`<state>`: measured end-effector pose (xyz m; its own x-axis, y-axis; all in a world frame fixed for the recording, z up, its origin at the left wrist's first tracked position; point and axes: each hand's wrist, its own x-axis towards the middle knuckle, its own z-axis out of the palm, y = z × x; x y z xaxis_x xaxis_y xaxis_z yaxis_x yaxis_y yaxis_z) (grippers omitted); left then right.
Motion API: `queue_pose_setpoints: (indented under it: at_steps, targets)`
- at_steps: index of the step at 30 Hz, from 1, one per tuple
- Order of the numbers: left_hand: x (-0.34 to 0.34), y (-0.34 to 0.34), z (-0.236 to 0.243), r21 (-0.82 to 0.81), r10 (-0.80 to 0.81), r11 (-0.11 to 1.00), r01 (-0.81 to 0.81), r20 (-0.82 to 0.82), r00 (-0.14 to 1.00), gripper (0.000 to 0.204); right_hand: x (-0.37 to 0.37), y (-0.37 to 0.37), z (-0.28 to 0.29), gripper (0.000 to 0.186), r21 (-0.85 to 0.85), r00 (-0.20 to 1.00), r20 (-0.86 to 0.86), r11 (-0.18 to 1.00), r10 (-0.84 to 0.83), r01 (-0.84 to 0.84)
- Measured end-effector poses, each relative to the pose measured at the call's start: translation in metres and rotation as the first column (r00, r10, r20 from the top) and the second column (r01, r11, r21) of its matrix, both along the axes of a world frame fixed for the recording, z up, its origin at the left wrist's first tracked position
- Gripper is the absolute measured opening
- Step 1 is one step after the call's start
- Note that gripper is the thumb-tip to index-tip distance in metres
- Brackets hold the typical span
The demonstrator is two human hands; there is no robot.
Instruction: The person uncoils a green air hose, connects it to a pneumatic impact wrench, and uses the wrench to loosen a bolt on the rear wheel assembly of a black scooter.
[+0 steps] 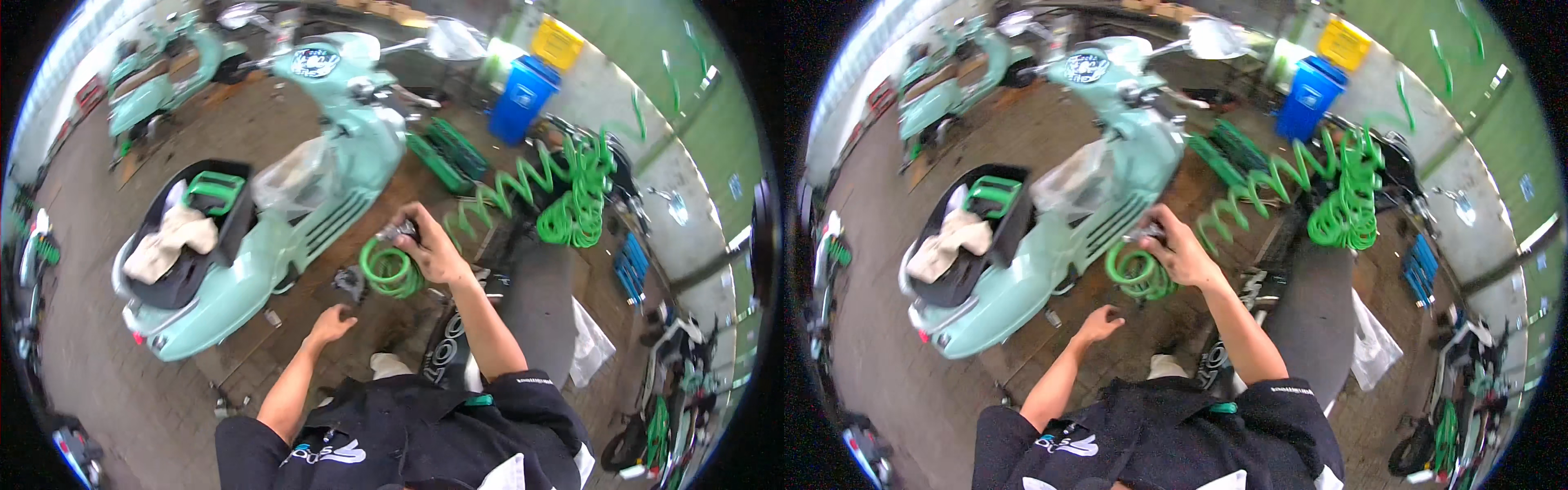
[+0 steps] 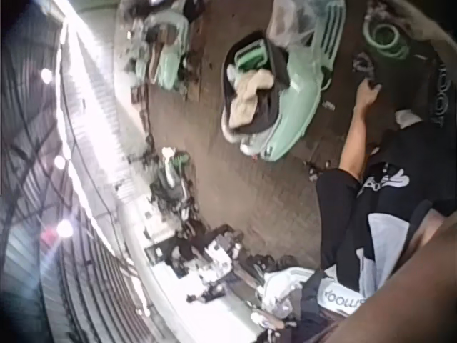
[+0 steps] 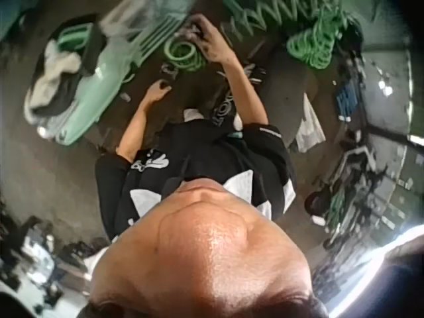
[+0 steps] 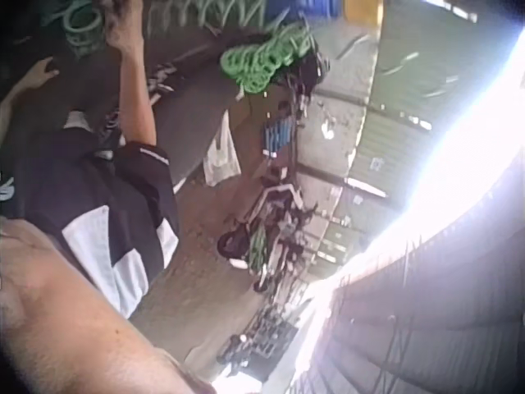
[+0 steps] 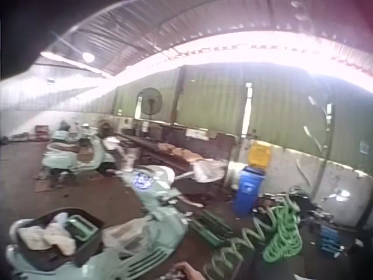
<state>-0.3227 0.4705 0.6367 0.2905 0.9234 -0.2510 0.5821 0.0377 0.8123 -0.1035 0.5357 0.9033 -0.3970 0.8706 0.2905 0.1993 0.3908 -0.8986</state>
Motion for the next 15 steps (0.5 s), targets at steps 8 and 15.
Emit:
queue_pose_setpoints:
  at_steps: [8, 15]
  targets:
    - [-0.135, -0.089, 0.007, -0.069, 0.575, 0.818, -0.571, 0.137, 0.807, 0.044, -0.102, -0.062, -0.184, 0.018, -0.433, 0.989, 0.133, 0.894, -0.06, 0.112]
    - [-0.069, -0.018, 0.161, 0.307, 0.09, 0.909, -0.282, 0.517, 0.851, 0.051, -0.127, -0.125, -0.17, 0.025, -0.425, 0.976, 0.216, 0.902, 0.017, 0.078]
